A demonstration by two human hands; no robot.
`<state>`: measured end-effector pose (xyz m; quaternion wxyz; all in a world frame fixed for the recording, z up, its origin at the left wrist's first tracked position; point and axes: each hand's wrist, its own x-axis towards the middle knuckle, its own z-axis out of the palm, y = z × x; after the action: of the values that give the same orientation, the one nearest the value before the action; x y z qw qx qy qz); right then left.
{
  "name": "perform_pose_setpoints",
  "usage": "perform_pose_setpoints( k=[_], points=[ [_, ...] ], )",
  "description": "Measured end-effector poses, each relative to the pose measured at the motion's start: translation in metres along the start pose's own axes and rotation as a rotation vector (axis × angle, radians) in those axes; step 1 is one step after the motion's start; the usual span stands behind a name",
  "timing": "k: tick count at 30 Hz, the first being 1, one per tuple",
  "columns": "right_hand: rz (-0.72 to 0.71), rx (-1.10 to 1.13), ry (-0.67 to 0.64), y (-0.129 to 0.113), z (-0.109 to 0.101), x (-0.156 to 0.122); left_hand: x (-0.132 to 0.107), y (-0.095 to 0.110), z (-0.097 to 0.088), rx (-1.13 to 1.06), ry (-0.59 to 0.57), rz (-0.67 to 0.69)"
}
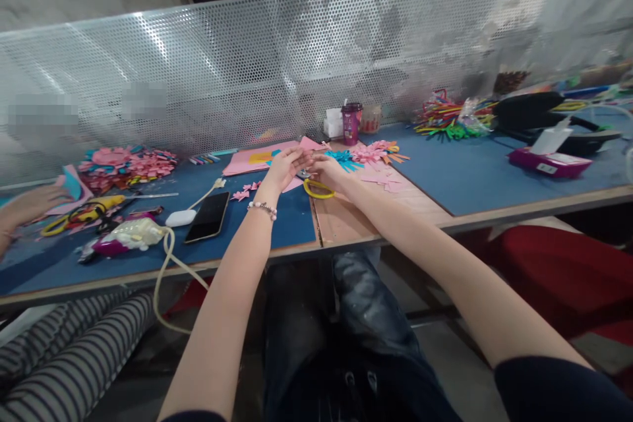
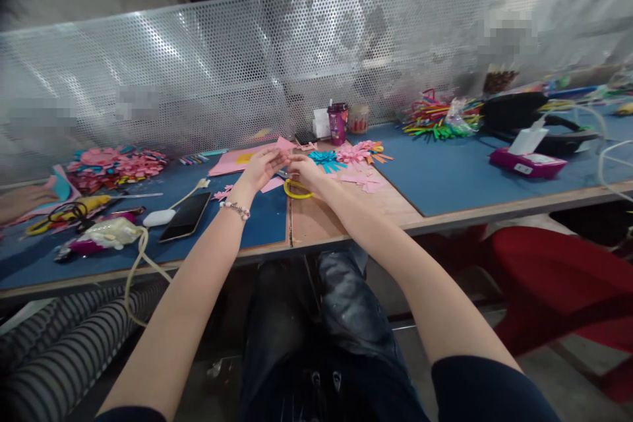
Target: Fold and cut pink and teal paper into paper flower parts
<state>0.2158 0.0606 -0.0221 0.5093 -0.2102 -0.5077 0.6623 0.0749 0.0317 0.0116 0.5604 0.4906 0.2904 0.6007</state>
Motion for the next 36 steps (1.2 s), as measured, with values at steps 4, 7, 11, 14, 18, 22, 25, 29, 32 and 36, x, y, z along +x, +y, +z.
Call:
perform_pose_setpoints(
  k=[4, 7, 11, 14, 18, 22, 25, 29, 32, 36],
  points=[
    [-0.026, 0.100, 0.253, -0.017, -0.018, 0.006, 0.001, 0.000, -0.010, -0.036, 0.027, -0.003],
    [-0.105, 0.027, 0.336, -0.026, -0.028, 0.009, 0.003, -0.001, -0.011, -0.025, 0.057, -0.038],
    [-0.225, -0.316, 0.229, -0.030, -0.032, 0.007, 0.003, -0.004, -0.009, 0.016, 0.030, -0.089],
    [-0.229, -0.561, 0.077, -0.025, -0.030, 0.003, 0.002, -0.006, -0.008, 0.053, 0.034, -0.110],
    [-0.230, -0.666, -0.044, -0.020, -0.030, -0.001, 0.001, -0.009, -0.011, 0.111, 0.032, -0.105],
    [-0.271, -0.715, -0.053, -0.022, -0.031, -0.003, 0.001, -0.012, -0.017, 0.160, -0.023, -0.092],
    [-0.292, -0.767, -0.062, -0.024, -0.029, -0.006, 0.000, -0.013, -0.018, 0.194, -0.035, -0.095],
    [-0.296, -0.795, -0.040, -0.025, -0.027, -0.008, -0.001, -0.013, -0.016, 0.226, -0.011, -0.112],
    [-0.333, -0.818, 0.017, -0.023, -0.029, -0.006, -0.002, -0.014, -0.014, 0.251, -0.034, -0.135],
    [-0.361, -0.802, 0.082, -0.019, -0.032, -0.001, -0.003, -0.017, -0.009, 0.292, -0.122, -0.125]
  ],
)
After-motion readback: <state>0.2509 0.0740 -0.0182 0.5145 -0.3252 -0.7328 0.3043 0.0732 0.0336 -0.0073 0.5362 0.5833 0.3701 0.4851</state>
